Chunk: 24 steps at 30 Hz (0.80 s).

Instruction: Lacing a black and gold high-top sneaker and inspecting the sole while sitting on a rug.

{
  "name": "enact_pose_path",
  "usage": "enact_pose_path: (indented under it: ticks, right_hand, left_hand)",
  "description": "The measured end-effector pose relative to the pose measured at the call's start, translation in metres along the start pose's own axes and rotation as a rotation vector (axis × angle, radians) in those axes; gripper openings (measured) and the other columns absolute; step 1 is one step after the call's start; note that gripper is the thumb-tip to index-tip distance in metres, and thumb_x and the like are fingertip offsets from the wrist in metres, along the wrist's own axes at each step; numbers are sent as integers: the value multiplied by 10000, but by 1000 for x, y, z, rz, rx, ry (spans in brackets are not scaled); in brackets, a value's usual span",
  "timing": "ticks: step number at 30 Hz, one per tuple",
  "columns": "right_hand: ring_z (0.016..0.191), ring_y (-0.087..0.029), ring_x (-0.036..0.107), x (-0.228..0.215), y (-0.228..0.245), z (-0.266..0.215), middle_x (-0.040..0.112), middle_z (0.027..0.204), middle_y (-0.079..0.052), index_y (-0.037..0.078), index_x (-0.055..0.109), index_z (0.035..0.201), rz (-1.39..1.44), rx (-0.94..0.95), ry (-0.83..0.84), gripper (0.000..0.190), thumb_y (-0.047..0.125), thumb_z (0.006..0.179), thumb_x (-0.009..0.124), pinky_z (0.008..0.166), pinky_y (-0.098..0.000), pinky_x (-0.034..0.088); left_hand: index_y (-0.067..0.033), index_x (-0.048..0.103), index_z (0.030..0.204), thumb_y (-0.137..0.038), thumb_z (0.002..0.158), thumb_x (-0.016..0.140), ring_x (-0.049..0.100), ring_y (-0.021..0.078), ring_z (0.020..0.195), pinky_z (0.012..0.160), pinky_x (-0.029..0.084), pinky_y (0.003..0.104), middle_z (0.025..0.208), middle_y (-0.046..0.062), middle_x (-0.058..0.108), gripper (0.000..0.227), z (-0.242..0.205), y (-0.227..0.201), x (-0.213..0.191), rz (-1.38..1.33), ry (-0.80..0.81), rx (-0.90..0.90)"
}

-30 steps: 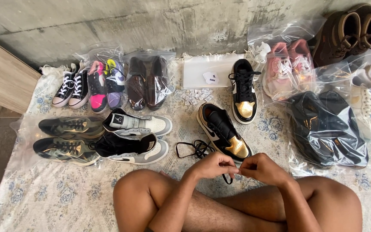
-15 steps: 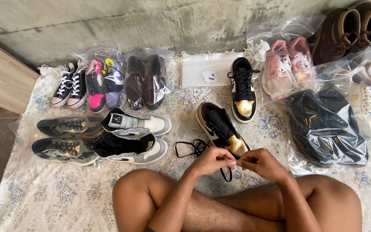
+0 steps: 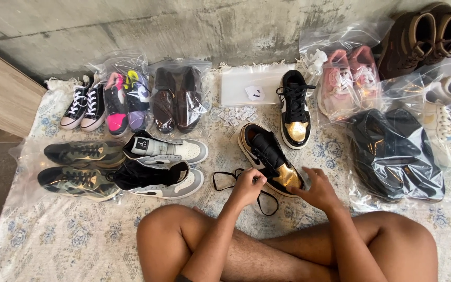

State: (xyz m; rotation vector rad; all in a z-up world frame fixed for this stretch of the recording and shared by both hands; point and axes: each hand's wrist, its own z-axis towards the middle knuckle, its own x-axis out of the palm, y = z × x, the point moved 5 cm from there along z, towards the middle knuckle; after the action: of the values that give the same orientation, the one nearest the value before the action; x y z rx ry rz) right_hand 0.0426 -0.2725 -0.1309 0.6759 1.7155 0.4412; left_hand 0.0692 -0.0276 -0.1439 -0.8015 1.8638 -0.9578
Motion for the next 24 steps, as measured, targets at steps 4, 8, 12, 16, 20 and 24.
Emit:
enact_pose_path:
  ticks: [4, 8, 12, 16, 20, 24]
  right_hand:
    - [1330, -496, 511, 17, 2, -4, 592, 1336, -274, 16, 552, 1463, 53, -23, 103, 921, 487, 745, 884, 1072, -564, 494]
    - [1233, -411, 611, 25, -2, -7, 732, 1190, -197, 69, 544, 1481, 120, -12, 123, 935, 443, 701, 900, 1047, -507, 519]
    - [1192, -401, 663, 30, 12, -21, 767, 1138, -190, 73, 600, 1442, 198, -37, 182, 768, 417, 803, 850, 1005, -521, 546]
    - [1202, -402, 655, 42, 0, -8, 744, 1188, -181, 97, 635, 1404, 124, -113, 121, 692, 401, 817, 842, 1002, -534, 543]
    - [1228, -423, 615, 33, 9, -5, 696, 1240, -190, 111, 597, 1439, 178, -156, 18, 635, 297, 865, 797, 981, -522, 556]
    - [1137, -337, 673, 32, 10, -5, 715, 1192, -141, 131, 617, 1417, 228, -183, -88, 573, 241, 881, 788, 906, -451, 593]
  left_hand:
    - [-109, 635, 1189, -286, 1046, 556, 583, 430, 1226, 993, 502, 564, 1507, 277, 416, 241, -8, -3, -1, -90, 31, -35]
    - [-131, 653, 1116, -295, 1034, 580, 613, 365, 1187, 892, 557, 453, 1344, 157, 569, 198, 2, 4, 9, -5, -15, -29]
    - [-88, 653, 1088, -239, 1023, 594, 495, 444, 1331, 995, 533, 516, 1407, 185, 457, 174, -11, -21, -8, 87, -118, -41]
    - [-56, 713, 954, -147, 957, 679, 693, 311, 903, 664, 605, 361, 1032, 150, 636, 97, -9, -11, -8, 137, -246, 126]
    - [-65, 716, 1047, -220, 1000, 632, 271, 590, 1432, 1108, 310, 720, 1542, 365, 277, 182, -23, -39, -10, 20, -185, 3]
    - [-18, 734, 992, -156, 969, 655, 248, 587, 1455, 1124, 288, 699, 1558, 418, 240, 161, -20, -47, -3, 75, -216, 41]
